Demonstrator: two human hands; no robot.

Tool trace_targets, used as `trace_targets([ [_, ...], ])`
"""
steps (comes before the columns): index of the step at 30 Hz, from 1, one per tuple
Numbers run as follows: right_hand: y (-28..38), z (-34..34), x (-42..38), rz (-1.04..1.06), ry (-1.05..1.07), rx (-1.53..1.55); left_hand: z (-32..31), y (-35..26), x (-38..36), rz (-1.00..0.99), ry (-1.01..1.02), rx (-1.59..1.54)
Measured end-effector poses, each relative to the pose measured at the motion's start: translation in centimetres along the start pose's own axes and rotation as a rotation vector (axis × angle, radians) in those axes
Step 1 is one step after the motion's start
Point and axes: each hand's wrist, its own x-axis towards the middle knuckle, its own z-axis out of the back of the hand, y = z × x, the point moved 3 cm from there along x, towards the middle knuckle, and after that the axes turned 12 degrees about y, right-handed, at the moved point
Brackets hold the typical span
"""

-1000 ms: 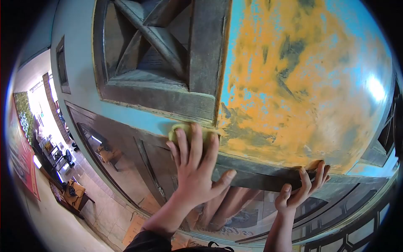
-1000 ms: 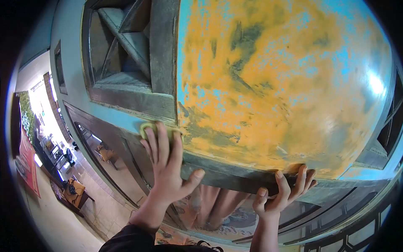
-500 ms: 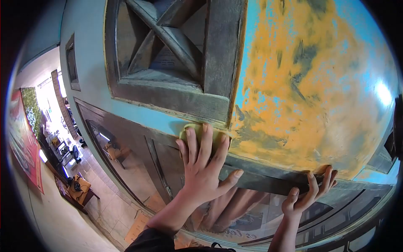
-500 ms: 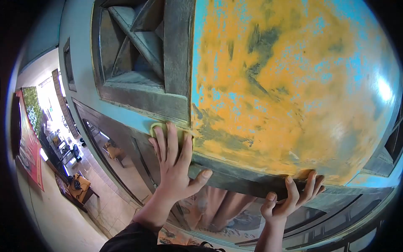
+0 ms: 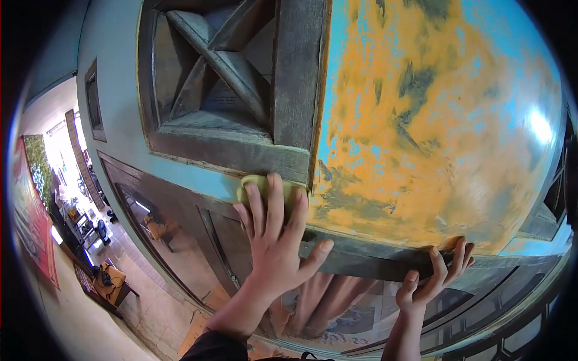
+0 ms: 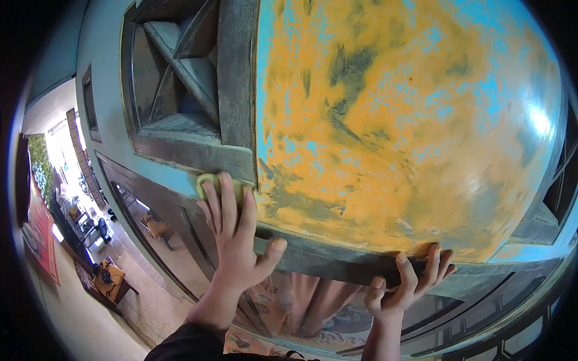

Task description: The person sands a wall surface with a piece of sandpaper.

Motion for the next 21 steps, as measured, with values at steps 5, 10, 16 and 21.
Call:
trace_targets([
  [5,0.0,0.1,0.0,-0.002,0.018,0.021,-1.1,-0.3,-1.1,-0.016,-0.01,0.008],
  [10,0.1,0.0,0.1,0.004,-0.001,-0.01,-0.2,-0.4,-0.4,-0.001,0.02,-0.022],
  [16,0.2,0.1,0.1,0.003,0.004,-0.005,-0.5,-0.6,-0.5,-0.002,0.019,-0.013],
  [21,0.1,0.0,0.1,0.01,-0.008,0.002,-1.0,-1.0,-1.4,-0.009,0.027,-0.036],
])
